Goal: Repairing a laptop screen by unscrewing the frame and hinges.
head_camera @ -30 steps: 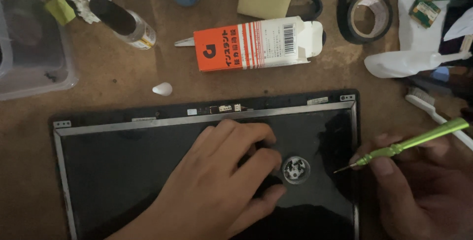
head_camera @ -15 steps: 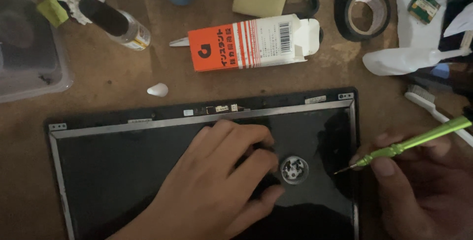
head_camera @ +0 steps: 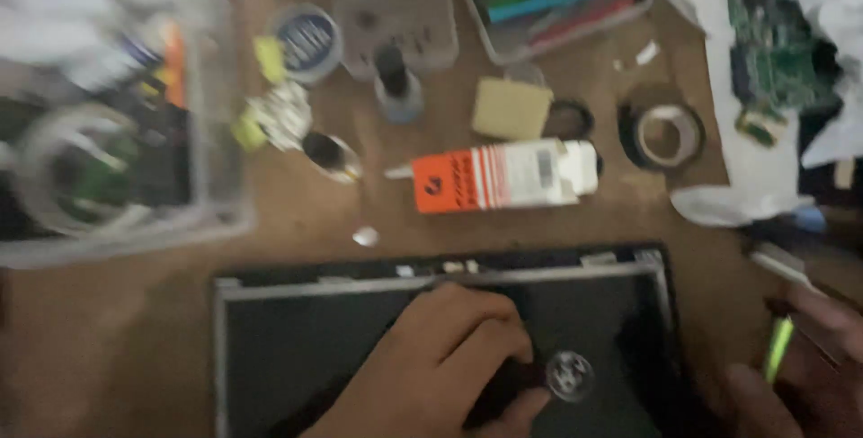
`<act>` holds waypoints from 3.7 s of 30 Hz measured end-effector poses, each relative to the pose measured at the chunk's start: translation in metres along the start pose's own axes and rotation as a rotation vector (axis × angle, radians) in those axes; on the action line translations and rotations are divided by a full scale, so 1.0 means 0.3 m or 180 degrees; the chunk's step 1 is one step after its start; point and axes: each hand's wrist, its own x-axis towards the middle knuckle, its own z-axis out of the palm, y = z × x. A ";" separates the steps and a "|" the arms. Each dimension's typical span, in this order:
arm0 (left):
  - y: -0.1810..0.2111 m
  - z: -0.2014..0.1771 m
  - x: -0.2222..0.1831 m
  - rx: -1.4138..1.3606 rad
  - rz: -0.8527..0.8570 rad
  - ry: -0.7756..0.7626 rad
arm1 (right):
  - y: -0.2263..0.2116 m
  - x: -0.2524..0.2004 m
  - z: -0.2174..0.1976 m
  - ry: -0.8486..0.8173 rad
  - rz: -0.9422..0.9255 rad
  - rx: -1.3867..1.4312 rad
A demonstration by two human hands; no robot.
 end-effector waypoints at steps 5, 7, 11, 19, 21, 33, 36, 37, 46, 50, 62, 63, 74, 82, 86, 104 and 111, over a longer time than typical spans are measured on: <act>0.052 -0.127 0.088 0.0694 0.0095 0.0562 | 0.138 0.056 0.049 0.0220 -0.0116 -0.0420; 0.071 -0.160 0.151 0.1038 -0.0356 0.0780 | 0.114 0.058 0.055 0.0223 -0.0650 -0.0639; 0.073 -0.133 0.272 0.1370 0.0027 0.0505 | 0.081 0.000 0.083 0.0251 -0.0603 -0.0310; 0.010 -0.077 0.289 0.1090 -0.0304 -0.0109 | 0.141 -0.019 0.115 0.0203 -0.0387 0.0325; 0.014 -0.070 0.312 0.1250 -0.0321 0.0059 | 0.070 -0.010 0.121 0.0185 -0.0417 0.0386; -0.019 -0.075 0.378 0.2126 -0.0355 0.0193 | 0.011 0.004 0.100 0.0038 0.0187 0.0312; -0.039 -0.087 0.368 0.1871 -0.0400 0.0245 | -0.046 0.009 0.105 0.0034 -0.0036 0.0342; -0.047 -0.093 0.367 0.1639 -0.0384 0.0233 | -0.068 0.010 0.111 0.0086 -0.0078 0.0303; -0.117 -0.004 0.473 0.1082 -0.1455 0.0565 | -0.012 0.004 0.105 0.0159 0.0306 0.0036; -0.118 0.017 0.509 0.1647 -0.1444 0.0417 | -0.034 0.011 0.107 0.0082 0.0572 0.0080; 0.036 -0.078 0.379 0.1115 -0.0057 0.0869 | -0.122 0.003 0.108 0.0145 -0.0078 0.0376; 0.070 -0.095 0.340 0.0818 -0.0164 0.0674 | -0.143 0.003 0.108 0.0181 -0.0056 0.0415; 0.005 -0.118 -0.060 -0.0128 -0.0074 -0.0104 | -0.201 -0.046 0.054 -0.0036 -0.0162 0.0357; -0.067 -0.098 -0.104 -0.0006 0.0184 -0.0188 | 0.369 0.062 -0.451 -0.0952 0.0835 0.1344; -0.082 -0.115 -0.102 -0.0186 0.0043 -0.0215 | 0.170 0.097 -0.255 -0.0876 0.0664 0.1202; -0.042 -0.098 -0.079 -0.0071 0.0264 -0.0130 | -0.078 -0.028 0.023 -0.1197 0.0544 0.1139; 0.000 -0.096 -0.072 0.0354 0.0066 -0.0348 | -0.319 -0.051 0.130 -0.0931 -0.0120 0.0540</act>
